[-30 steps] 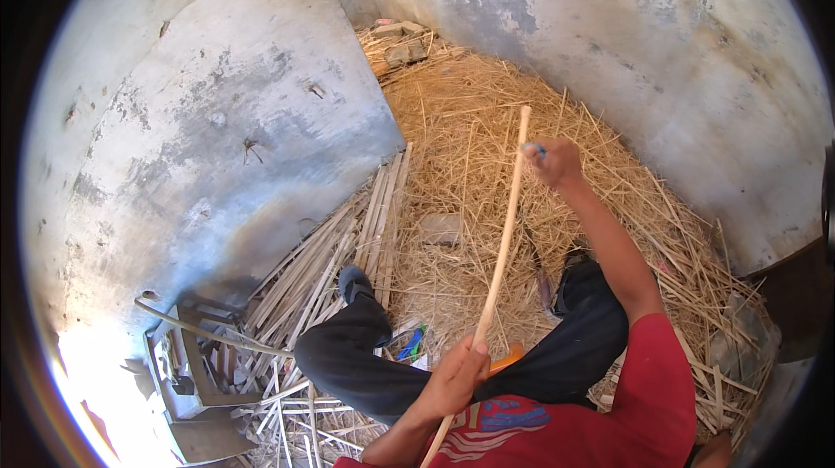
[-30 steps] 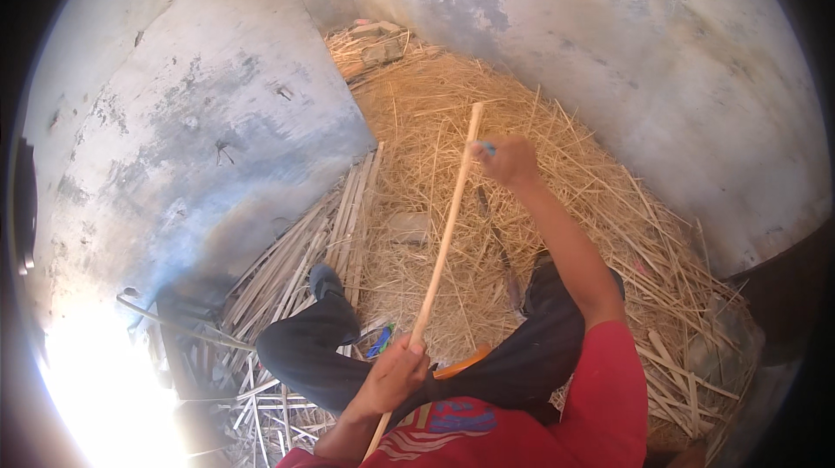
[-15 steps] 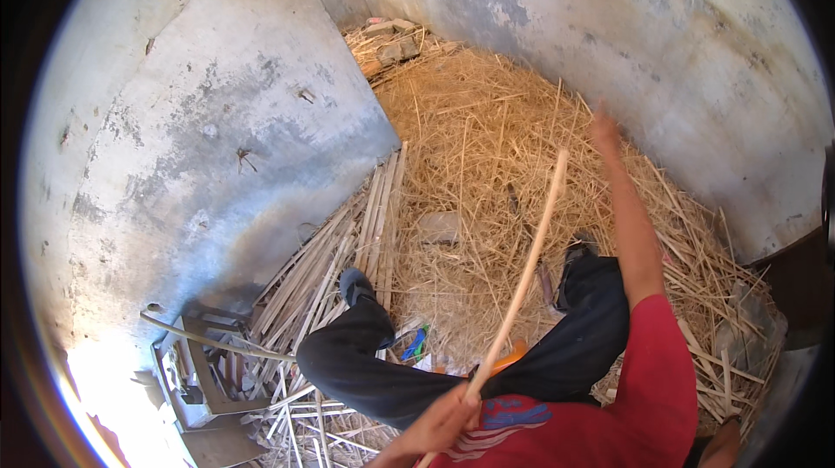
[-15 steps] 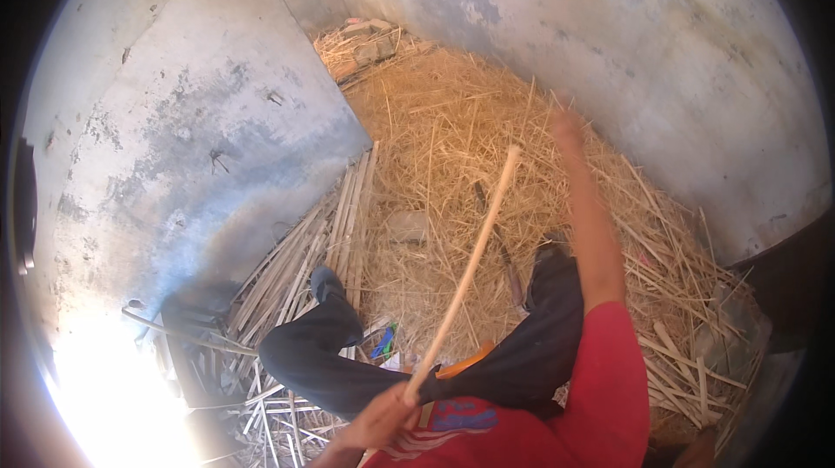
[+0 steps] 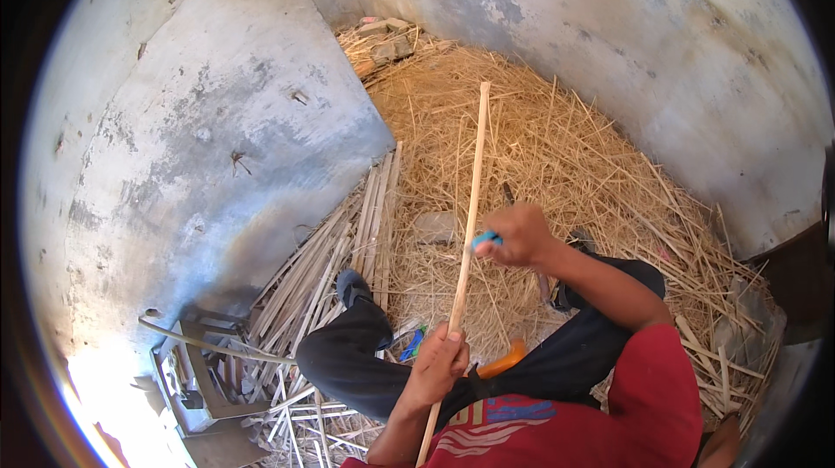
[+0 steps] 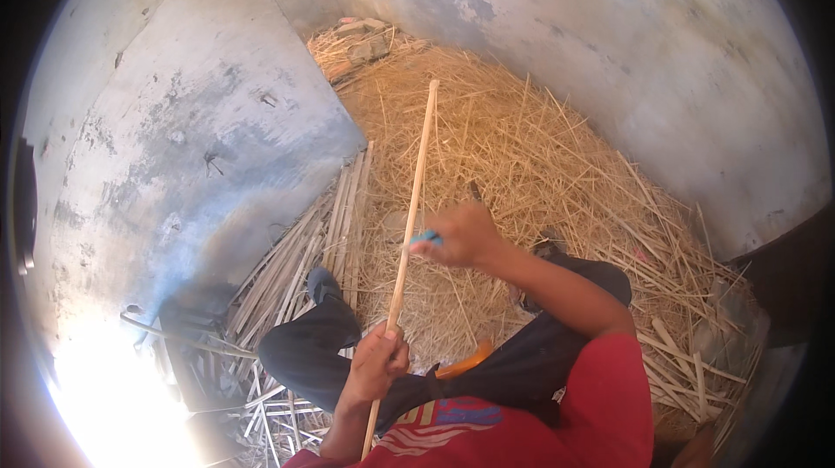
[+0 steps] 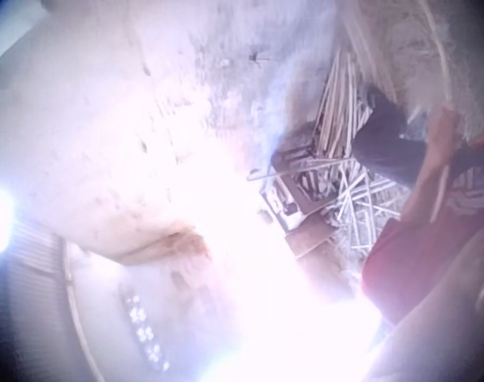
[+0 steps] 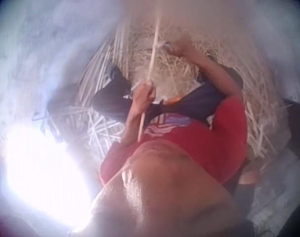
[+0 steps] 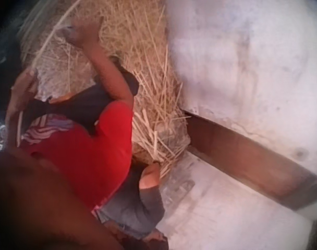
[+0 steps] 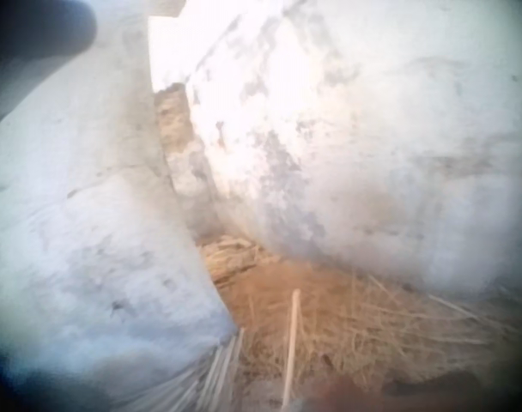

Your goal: The person sits on a straw-covered floor and uses a small knife to shave the surface of a long bamboo stick. They hold the stick with their left hand and scrape along its length with the knife in their right hand, removing thin strips of material.

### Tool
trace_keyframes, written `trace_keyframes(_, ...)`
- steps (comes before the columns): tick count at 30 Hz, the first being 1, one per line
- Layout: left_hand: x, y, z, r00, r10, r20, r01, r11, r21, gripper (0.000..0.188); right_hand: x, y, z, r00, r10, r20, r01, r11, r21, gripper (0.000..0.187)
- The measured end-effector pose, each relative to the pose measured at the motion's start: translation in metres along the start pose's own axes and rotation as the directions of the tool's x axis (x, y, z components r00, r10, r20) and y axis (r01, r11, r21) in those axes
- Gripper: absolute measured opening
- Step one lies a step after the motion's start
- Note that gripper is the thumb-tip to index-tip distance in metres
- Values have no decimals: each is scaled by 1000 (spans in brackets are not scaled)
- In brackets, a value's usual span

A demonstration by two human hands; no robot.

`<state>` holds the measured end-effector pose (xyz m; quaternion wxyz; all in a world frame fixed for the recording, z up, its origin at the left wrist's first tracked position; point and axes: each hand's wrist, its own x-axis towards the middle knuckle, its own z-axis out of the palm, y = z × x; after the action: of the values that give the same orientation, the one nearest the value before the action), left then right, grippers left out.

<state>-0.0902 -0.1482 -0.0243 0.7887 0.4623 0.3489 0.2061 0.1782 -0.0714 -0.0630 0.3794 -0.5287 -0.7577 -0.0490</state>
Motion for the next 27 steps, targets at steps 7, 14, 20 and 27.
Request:
trace_keyframes(7, -33, -5, 22, 988, -98, 121, 94, 995, 32, 30, 12, 107, -21, 914, 258, -312, -283, 958, -37, 54)
trace_keyframes(14, -67, -16, 15, 988, -136, 68, 125, 981, 148, 26, 21, 127, -31, 901, 298, -315, -353, 926, -134, 59)
trace_keyframes(20, -73, -19, 16, 997, -55, 58, 37, 960, 277, 25, 18, 157, -25, 938, 319, -133, -346, 873, -344, 58)
trace_keyframes(27, -72, -12, 0, 976, -40, -215, 91, 969, 232, 24, -34, 225, -84, 472, 875, -105, -852, 422, -310, 73)
